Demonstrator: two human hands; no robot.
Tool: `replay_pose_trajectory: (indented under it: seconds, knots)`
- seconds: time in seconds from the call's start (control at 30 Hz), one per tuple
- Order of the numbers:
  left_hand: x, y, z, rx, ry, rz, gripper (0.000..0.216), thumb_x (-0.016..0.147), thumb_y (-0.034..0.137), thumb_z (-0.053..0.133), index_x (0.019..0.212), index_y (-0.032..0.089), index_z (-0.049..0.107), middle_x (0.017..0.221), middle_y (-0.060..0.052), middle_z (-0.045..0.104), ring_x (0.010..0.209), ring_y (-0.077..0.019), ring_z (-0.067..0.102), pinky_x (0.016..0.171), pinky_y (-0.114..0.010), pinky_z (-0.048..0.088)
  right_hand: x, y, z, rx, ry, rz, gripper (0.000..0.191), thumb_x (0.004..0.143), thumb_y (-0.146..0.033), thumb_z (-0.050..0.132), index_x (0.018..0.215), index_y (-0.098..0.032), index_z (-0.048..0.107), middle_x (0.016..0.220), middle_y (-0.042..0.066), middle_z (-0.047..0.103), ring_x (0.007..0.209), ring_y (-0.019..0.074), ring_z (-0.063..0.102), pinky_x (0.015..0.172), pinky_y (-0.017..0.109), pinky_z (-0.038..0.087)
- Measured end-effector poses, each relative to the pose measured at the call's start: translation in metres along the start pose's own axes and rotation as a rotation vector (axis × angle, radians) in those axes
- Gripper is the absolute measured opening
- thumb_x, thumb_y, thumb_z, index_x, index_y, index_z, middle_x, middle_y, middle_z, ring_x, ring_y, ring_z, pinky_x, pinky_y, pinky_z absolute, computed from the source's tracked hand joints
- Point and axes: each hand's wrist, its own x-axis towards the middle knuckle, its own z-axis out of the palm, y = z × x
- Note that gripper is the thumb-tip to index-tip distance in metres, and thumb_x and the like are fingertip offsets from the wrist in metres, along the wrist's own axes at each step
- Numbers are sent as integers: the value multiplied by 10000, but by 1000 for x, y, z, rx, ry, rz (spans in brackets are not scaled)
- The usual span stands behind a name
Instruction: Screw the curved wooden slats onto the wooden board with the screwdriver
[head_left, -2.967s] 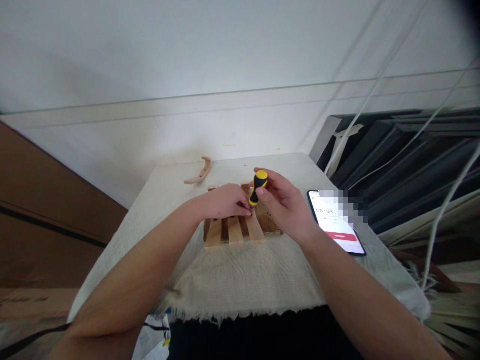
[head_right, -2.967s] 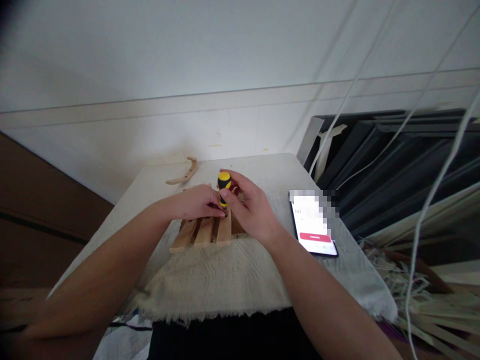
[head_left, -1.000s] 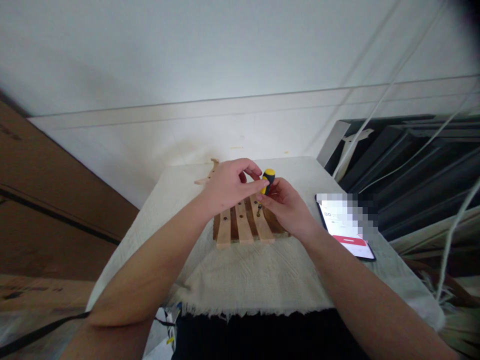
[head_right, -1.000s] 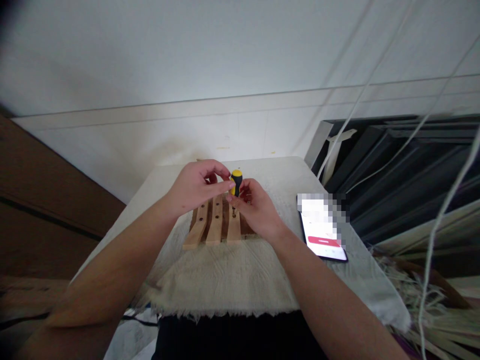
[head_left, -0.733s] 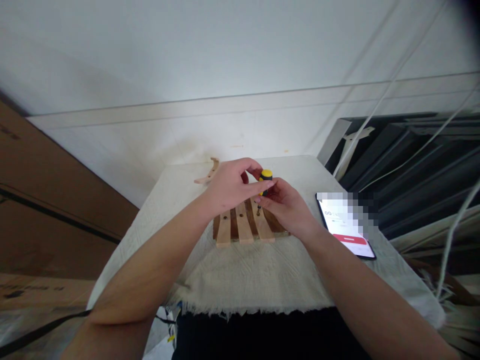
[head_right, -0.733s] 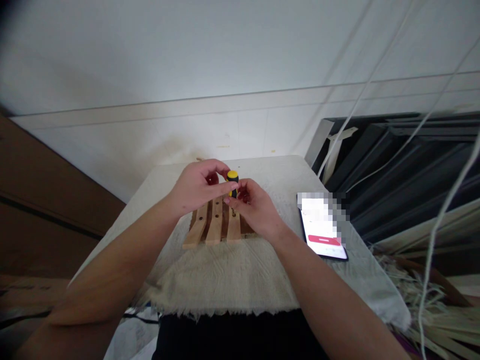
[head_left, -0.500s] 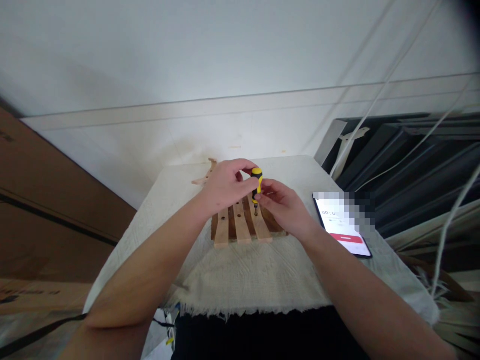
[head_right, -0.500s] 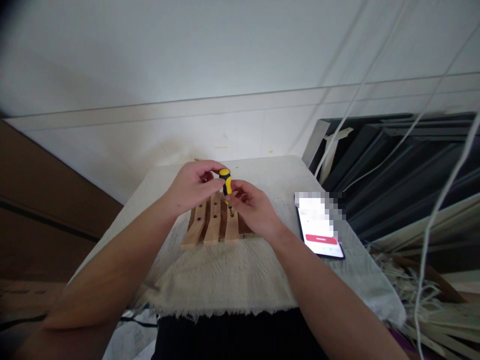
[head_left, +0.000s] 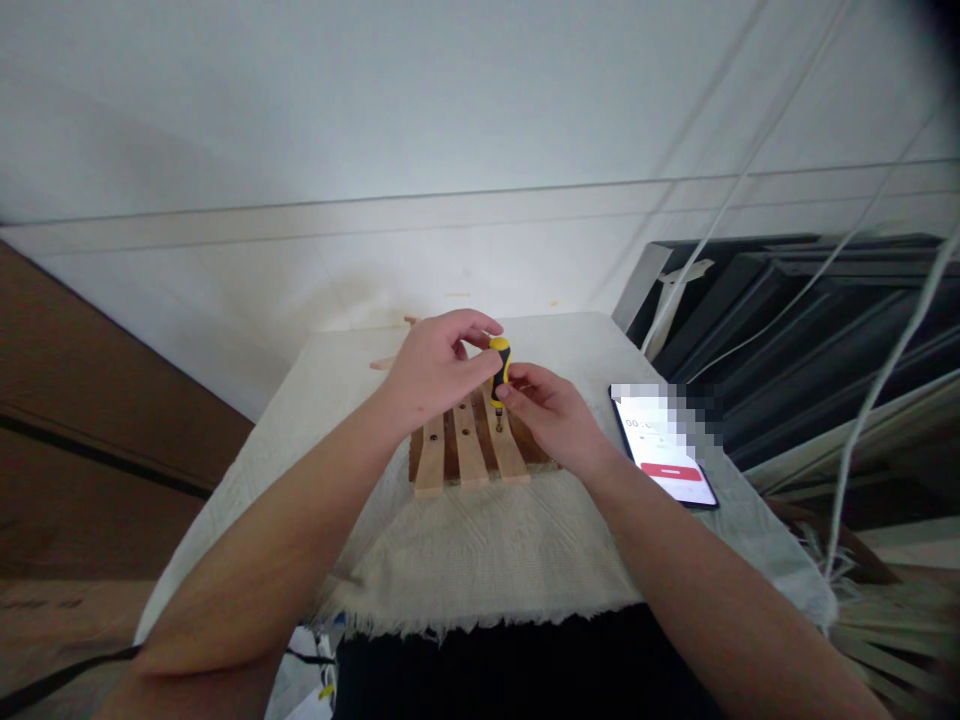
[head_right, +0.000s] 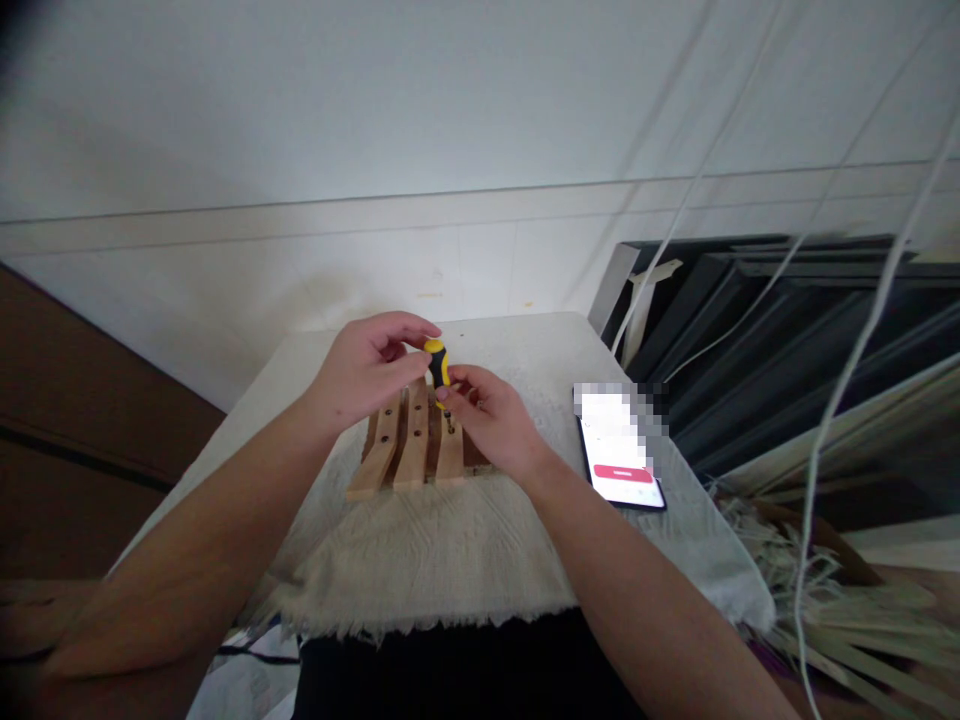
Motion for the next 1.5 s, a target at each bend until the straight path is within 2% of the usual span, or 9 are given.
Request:
replay_pose_trajectory:
  seconds: [0.23, 0.4, 0.5, 0.63, 0.77, 0.9, 1.0, 1.2, 1.5]
  knots:
    - [-2, 6, 1, 53, 12, 19, 205, 709, 344, 643, 765, 154, 693, 686, -13, 664, 561, -90, 500, 498, -209, 375, 2, 5, 0, -22, 58, 25, 248, 749, -388, 719, 870, -221, 581, 819, -10, 584, 731, 134, 535, 704, 302, 440]
    - [0, 4, -1, 37, -1, 19, 224, 734, 260, 574, 854, 161, 735, 787, -34, 719, 622, -112, 574, 560, -227, 435, 1, -3, -1, 50, 9, 0, 236, 809, -354, 649, 1011, -235, 619, 895, 11, 627, 793, 146, 567, 762, 323, 450]
    - [0, 3, -2, 39, 6, 23, 244, 754, 287, 588, 899, 164, 742, 865, -52, 735, 656, -122, 596, 593, -240, 456, 2, -2, -1, 21, 36, -17, 218, 798, -329, 655, 988, -229, 616, 861, 5, 614, 751, 139, 550, 733, 317, 447]
    - [0, 3, -1, 66, 12, 18, 268, 725, 383, 672, 851, 153, 727, 794, -42, 720, 576, -100, 552, 529, -222, 425, 2, 1, 0, -60, 59, -34, 192, 784, -318, 674, 934, -224, 599, 807, -12, 574, 713, 132, 522, 682, 300, 431]
    - [1, 2, -1, 49, -20, 30, 246, 745, 392, 668, 772, 154, 724, 711, -26, 693, 529, -79, 519, 491, -202, 389, 0, -3, 0, -59, 47, -41, 226, 827, -348, 634, 1014, -221, 611, 869, 10, 624, 754, 143, 555, 720, 315, 446]
    - [0, 1, -3, -6, -68, -4, 298, 749, 385, 655, 920, 156, 738, 762, -41, 708, 538, -86, 535, 495, -209, 405, 0, -3, -1, -82, -21, -37, 207, 869, -380, 580, 1003, -231, 634, 903, 20, 655, 805, 156, 581, 774, 333, 448]
    - [-1, 2, -2, 4, -23, 5, 379, 725, 394, 668, 1017, 157, 714, 850, -57, 717, 569, -92, 541, 514, -218, 422, 2, 3, -1, -66, 41, -22, 210, 797, -376, 675, 933, -234, 600, 857, 1, 621, 767, 150, 565, 739, 323, 453]
    - [-2, 6, -1, 72, -25, 48, 253, 731, 406, 679, 762, 154, 683, 723, -19, 670, 559, -88, 509, 520, -227, 387, 4, 9, 0, -34, 72, -19, 221, 792, -372, 678, 924, -233, 568, 872, 1, 613, 783, 149, 564, 745, 322, 457]
    - [-1, 4, 0, 96, -11, -17, 189, 723, 318, 646, 822, 162, 690, 769, -18, 690, 580, -96, 533, 537, -226, 403, 2, -2, -3, 23, -21, -46, 143, 844, -307, 596, 958, -231, 636, 903, 6, 641, 856, 153, 581, 802, 317, 451]
